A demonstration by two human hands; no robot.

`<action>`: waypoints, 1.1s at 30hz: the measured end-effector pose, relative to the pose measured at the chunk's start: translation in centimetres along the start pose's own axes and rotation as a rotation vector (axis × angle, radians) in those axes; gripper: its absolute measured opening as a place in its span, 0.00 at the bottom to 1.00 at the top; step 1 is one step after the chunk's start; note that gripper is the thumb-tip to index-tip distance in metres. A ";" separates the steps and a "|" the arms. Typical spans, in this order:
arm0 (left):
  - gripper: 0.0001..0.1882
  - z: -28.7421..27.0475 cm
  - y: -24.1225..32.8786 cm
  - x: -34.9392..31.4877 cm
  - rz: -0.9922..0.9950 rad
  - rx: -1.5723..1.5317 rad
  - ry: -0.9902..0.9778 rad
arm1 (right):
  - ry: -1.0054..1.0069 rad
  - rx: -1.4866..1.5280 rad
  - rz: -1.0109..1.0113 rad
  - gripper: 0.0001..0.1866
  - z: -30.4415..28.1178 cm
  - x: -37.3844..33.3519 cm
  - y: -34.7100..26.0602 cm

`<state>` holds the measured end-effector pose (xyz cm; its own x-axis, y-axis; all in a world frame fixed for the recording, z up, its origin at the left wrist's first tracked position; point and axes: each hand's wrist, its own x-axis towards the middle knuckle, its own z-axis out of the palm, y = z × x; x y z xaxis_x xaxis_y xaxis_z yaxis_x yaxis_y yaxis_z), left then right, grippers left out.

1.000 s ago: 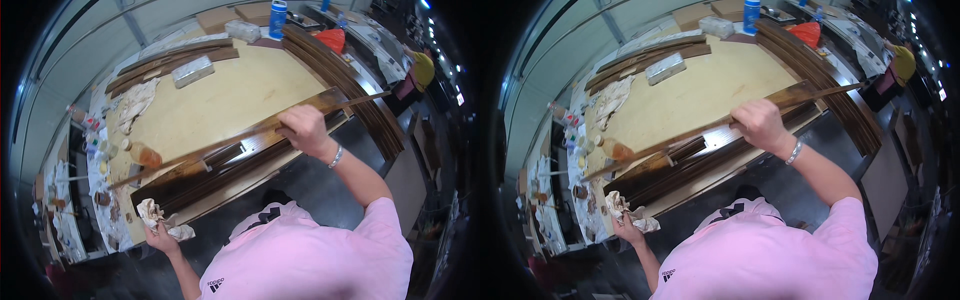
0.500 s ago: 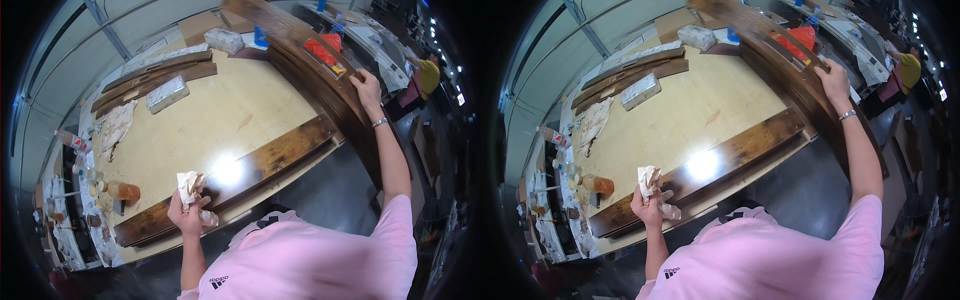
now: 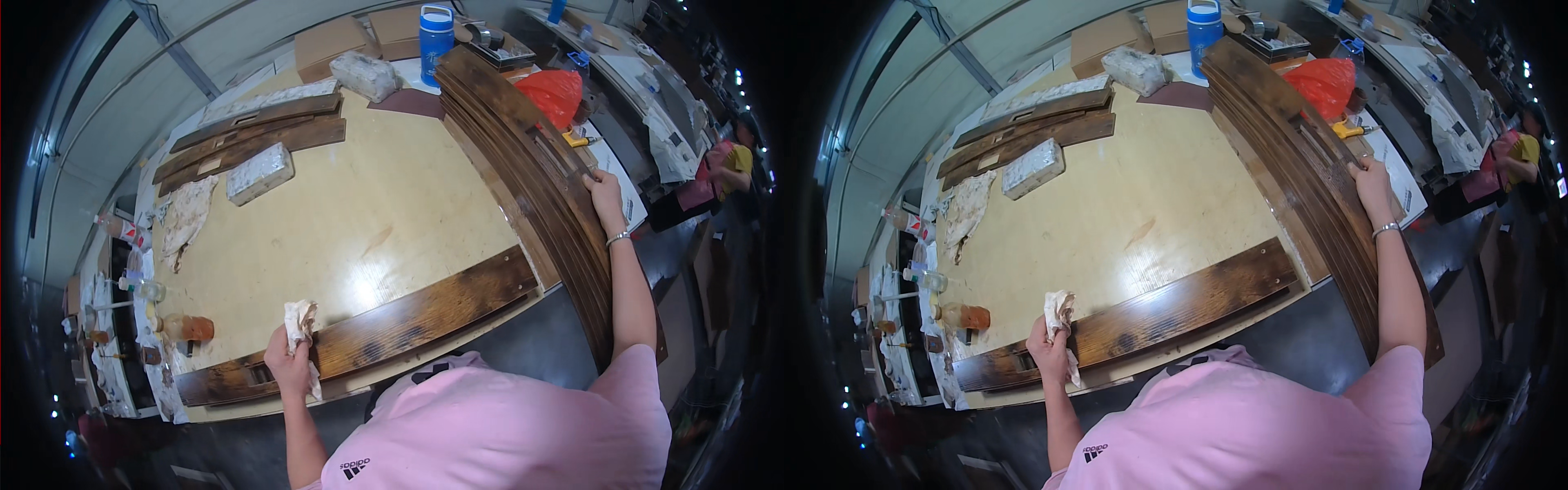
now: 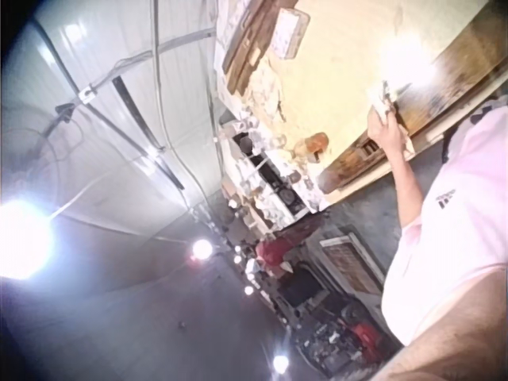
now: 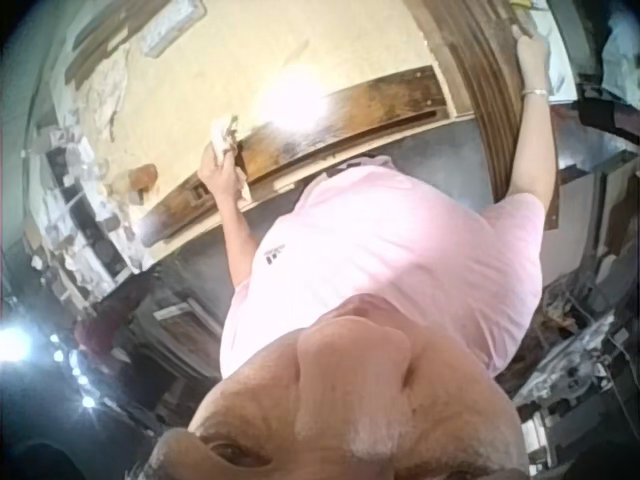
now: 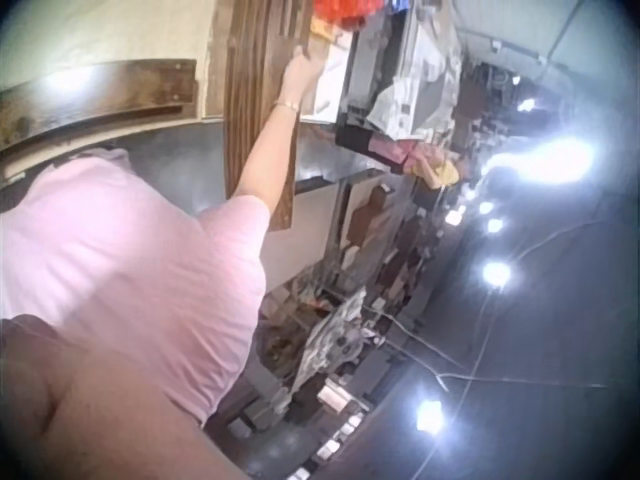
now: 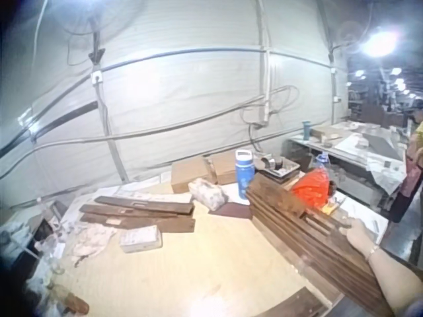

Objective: The person wipes wooden boards with a cloth, pours liquid from a bottle onto the cloth to rub onto the wood, and sands the surfaces with a sanding block.

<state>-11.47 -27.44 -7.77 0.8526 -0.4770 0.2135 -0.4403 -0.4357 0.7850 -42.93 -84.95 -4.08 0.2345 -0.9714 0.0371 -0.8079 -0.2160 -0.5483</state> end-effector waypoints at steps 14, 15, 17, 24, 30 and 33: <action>0.12 0.1 1.1 -0.2 -0.014 0.158 0.046 | 0.044 -0.321 -0.466 0.41 -0.7 -5.0 -2.9; 0.12 -0.1 1.2 -0.6 -0.019 0.156 0.048 | 0.029 -0.313 -0.466 0.42 -0.5 -4.5 -2.5; 0.13 0.0 0.1 -0.6 0.040 0.189 0.072 | -0.024 -0.287 -0.429 0.38 0.9 -3.9 -1.8; 0.28 0.3 1.1 0.0 -0.033 -0.045 0.277 | 0.080 -0.143 -0.615 0.22 4.2 -3.0 -2.9; 0.22 -7.5 -2.6 -5.1 -0.132 -0.647 0.657 | -0.074 -0.011 -0.876 0.18 10.7 -7.2 -10.1; 0.17 -15.2 -7.1 -8.6 -0.187 -0.824 0.828 | -0.317 0.074 -0.777 0.17 12.2 -11.0 -14.0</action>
<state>-11.41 -8.64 -6.34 0.9407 0.3138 0.1293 -0.2336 0.3223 0.9174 -27.63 -70.01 -7.03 0.8590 -0.4730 0.1958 -0.3193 -0.7939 -0.5174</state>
